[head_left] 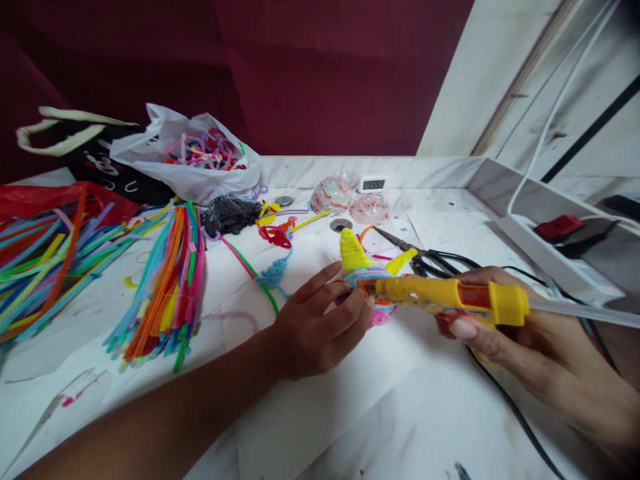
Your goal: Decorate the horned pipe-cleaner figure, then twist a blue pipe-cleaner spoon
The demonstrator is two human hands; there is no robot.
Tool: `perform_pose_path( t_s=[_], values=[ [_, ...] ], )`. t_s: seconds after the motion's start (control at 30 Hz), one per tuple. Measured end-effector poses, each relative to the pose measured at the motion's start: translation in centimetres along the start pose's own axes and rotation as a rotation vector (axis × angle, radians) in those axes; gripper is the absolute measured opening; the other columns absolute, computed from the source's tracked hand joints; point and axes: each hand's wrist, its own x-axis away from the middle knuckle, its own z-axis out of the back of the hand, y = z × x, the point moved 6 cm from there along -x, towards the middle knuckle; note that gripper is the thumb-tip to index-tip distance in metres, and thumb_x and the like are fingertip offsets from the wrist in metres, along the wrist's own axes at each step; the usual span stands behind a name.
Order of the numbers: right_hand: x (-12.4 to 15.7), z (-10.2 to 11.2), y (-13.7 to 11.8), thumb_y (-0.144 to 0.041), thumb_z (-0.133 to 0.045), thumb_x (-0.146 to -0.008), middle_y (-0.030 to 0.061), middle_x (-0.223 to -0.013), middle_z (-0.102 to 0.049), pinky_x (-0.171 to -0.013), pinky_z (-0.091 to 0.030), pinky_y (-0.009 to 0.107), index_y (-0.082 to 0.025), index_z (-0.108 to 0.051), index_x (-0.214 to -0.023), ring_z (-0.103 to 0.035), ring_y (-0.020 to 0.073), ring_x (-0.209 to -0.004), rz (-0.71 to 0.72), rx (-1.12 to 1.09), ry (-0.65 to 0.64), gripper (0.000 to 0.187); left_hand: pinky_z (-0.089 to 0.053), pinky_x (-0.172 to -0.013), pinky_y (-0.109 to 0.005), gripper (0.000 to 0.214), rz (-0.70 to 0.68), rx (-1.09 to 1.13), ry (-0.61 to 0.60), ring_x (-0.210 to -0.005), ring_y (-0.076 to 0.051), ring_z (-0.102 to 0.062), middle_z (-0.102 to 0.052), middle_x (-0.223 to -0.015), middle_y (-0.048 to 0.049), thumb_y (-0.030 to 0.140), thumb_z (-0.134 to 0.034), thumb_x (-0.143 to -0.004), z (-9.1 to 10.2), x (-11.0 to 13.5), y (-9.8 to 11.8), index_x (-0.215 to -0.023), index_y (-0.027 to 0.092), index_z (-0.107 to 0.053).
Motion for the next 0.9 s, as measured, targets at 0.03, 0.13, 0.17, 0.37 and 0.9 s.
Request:
perform_pose_path(
  t_s=[0.03,0.13,0.17,0.37,0.9],
  values=[
    [-0.07,0.0,-0.15,-0.046,-0.067,-0.081,-0.0002,-0.088,-0.062,-0.062,-0.052,0.019,-0.027,-0.066,-0.091,-0.062,0.014,-0.074,0.011,0.0,0.01,0.022,-0.048,-0.11,-0.044,0.024,-0.002,0.008,0.0,-0.09,-0.015,-0.066,-0.072,-0.098,-0.0016,0.019,-0.074,-0.078,-0.01,0.0,0.02,-0.101,0.016,-0.068],
    [-0.28,-0.08,-0.5,-0.044,-0.067,-0.081,-0.0005,-0.087,-0.061,-0.056,-0.051,0.018,-0.028,-0.068,-0.089,-0.06,0.0126,-0.069,0.05,0.005,0.041,0.018,-0.047,-0.111,-0.045,0.028,-0.01,0.021,-0.003,-0.092,-0.016,-0.066,-0.071,-0.099,-0.0043,0.019,-0.075,-0.078,-0.01,-0.05,0.05,-0.104,0.013,-0.067],
    [-0.33,-0.11,-0.6,-0.044,-0.068,-0.08,-0.0007,-0.086,-0.061,-0.054,-0.05,0.017,-0.028,-0.068,-0.089,-0.059,0.0122,-0.066,0.068,0.006,0.054,0.018,-0.047,-0.11,-0.046,0.029,-0.013,0.018,-0.004,-0.092,-0.016,-0.066,-0.071,-0.099,-0.0046,0.019,-0.075,-0.078,-0.01,-0.08,0.05,-0.105,0.012,-0.067],
    [-0.4,-0.16,-0.54,-0.043,-0.068,-0.08,-0.0025,-0.08,-0.062,-0.049,-0.05,0.017,-0.032,-0.068,-0.09,-0.061,0.012,-0.062,0.086,-0.022,0.067,0.015,-0.048,-0.11,-0.044,0.022,-0.005,-0.005,0.004,-0.089,-0.015,-0.067,-0.073,-0.098,-0.0013,0.021,-0.072,-0.081,0.04,-0.22,-0.03,-0.102,0.016,-0.068],
    [0.11,0.28,0.09,-0.048,-0.066,-0.081,0.0001,-0.089,-0.066,-0.054,-0.051,0.019,-0.029,-0.067,-0.091,-0.063,0.0143,-0.068,0.025,0.033,0.018,0.022,-0.05,-0.108,-0.044,0.022,-0.008,-0.027,0.005,-0.087,-0.014,-0.068,-0.074,-0.095,-0.0002,0.021,-0.073,-0.08,0.04,-0.21,0.0,-0.101,0.018,-0.068]
  ],
)
